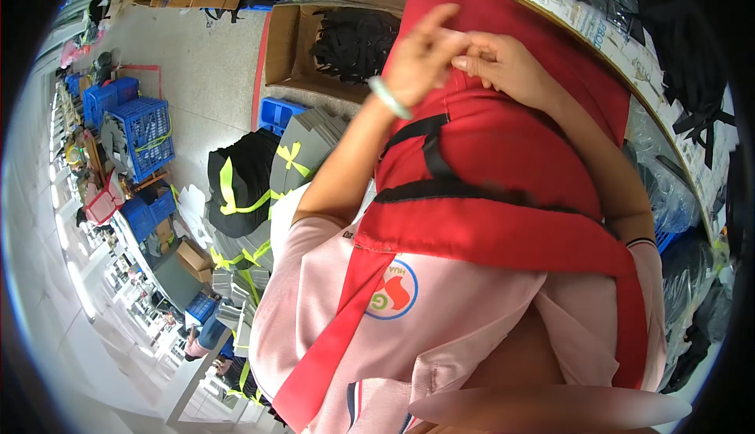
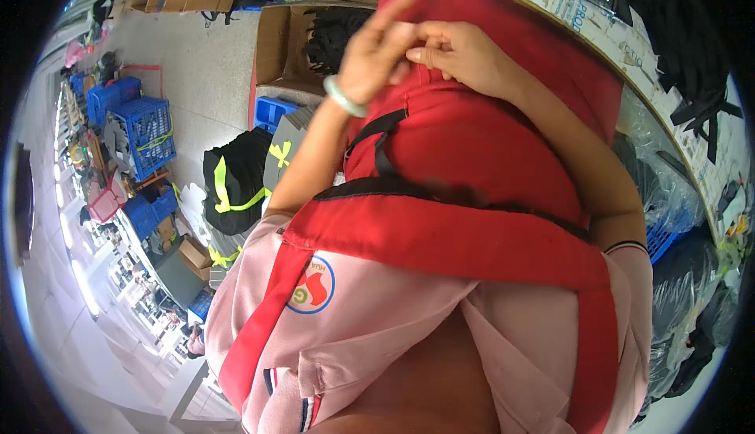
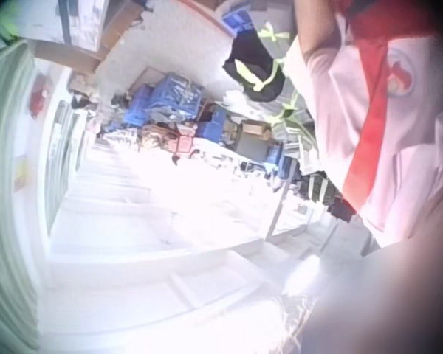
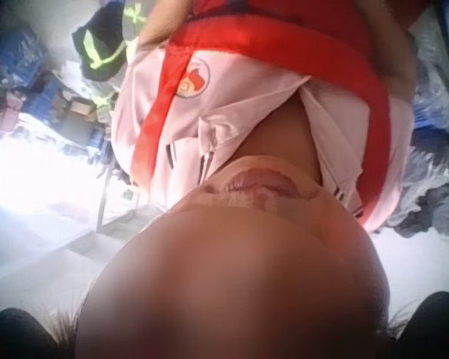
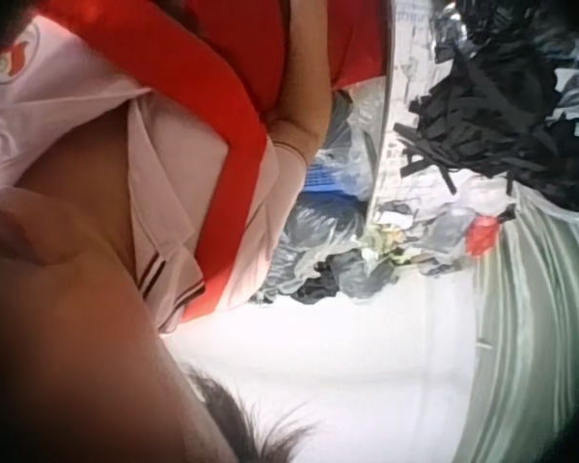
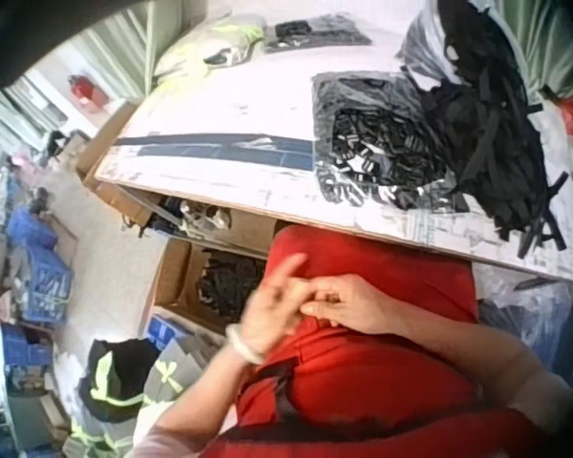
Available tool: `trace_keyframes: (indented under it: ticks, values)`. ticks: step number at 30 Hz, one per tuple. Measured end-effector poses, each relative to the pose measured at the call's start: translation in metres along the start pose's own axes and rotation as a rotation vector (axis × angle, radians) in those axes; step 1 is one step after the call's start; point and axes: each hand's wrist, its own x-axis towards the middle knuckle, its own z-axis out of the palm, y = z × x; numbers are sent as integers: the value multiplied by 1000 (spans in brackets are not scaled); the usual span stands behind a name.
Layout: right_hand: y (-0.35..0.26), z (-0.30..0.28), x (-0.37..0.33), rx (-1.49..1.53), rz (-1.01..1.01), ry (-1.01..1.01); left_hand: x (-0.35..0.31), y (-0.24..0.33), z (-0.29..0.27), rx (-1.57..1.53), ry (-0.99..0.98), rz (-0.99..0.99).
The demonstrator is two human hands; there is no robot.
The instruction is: The person is inspecting and testing black plastic buckles on nylon straps, likely as part of a manufacturing quality control process.
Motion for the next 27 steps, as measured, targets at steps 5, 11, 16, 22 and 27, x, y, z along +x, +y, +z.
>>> trace_keyframes:
  ticks: [5, 11, 16, 22, 27]
  values:
    - [15, -27, -18, 25, 22, 142, 27, 5, 41, -179, -184, -34]
    - [21, -47, -37, 466, 69, 412, 40, 2, 30, -249, -110, -92]
    - [24, -40, -34, 447, -109, 426, 54, -7, 58, -534, -107, -100]
    - [-1, -104, -85, -651, -262, 879, 66, 5, 65, -505, -87, -105]
    - [-5, -188, -104, -1262, -345, 1144, 72, 8, 68, -437, -148, -162]
